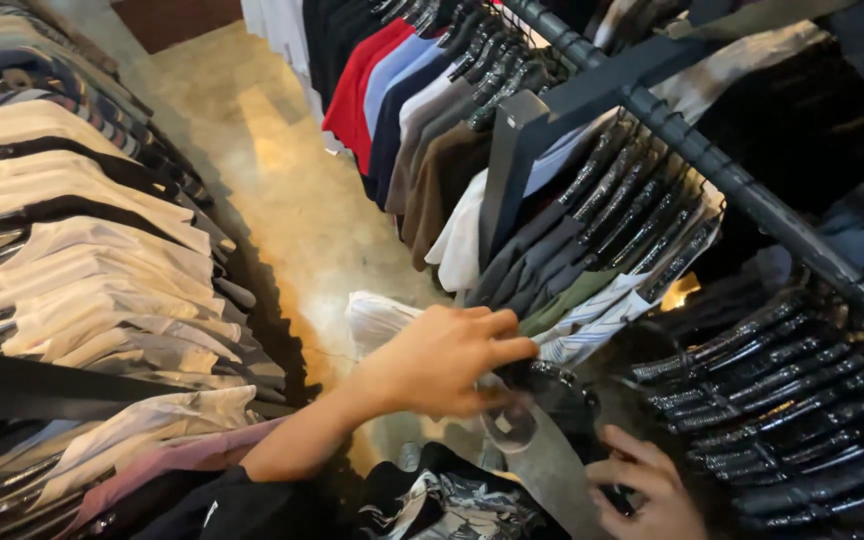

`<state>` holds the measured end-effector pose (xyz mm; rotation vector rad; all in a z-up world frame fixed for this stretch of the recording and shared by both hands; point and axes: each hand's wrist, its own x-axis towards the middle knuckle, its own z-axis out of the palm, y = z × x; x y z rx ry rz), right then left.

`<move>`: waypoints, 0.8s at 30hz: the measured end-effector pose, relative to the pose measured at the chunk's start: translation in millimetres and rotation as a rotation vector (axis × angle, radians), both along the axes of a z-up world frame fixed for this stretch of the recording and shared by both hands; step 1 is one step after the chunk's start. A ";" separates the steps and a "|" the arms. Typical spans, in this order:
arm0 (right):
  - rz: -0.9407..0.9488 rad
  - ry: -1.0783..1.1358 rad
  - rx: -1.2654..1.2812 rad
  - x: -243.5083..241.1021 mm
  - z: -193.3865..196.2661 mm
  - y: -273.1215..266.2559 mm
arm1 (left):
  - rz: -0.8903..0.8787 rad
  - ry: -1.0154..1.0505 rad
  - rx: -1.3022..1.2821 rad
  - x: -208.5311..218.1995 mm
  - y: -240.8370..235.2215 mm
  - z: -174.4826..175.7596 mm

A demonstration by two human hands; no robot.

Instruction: The person repeatedly takes folded white shirts from a red basket, places them onto black hangers, and hangs them on a clothing rack. The process is repeated multiple times with different shirts.

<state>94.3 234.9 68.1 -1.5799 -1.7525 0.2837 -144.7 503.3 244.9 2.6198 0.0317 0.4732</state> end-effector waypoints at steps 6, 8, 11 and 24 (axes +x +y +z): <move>0.055 0.616 -0.327 -31.2 -86.3 28.3 | 0.062 -0.066 -0.024 -14.9 2.5 3.2; 0.065 0.881 -0.540 -37.8 -98.4 77.2 | 0.082 -0.102 -0.047 -22.8 0.6 7.5; 0.088 1.137 -0.765 -68.0 -95.6 138.5 | 0.111 -0.136 -0.069 -33.8 -1.9 10.7; -0.263 1.705 -0.330 -14.1 -29.4 132.1 | 0.418 -0.026 -0.068 -93.7 -0.9 2.1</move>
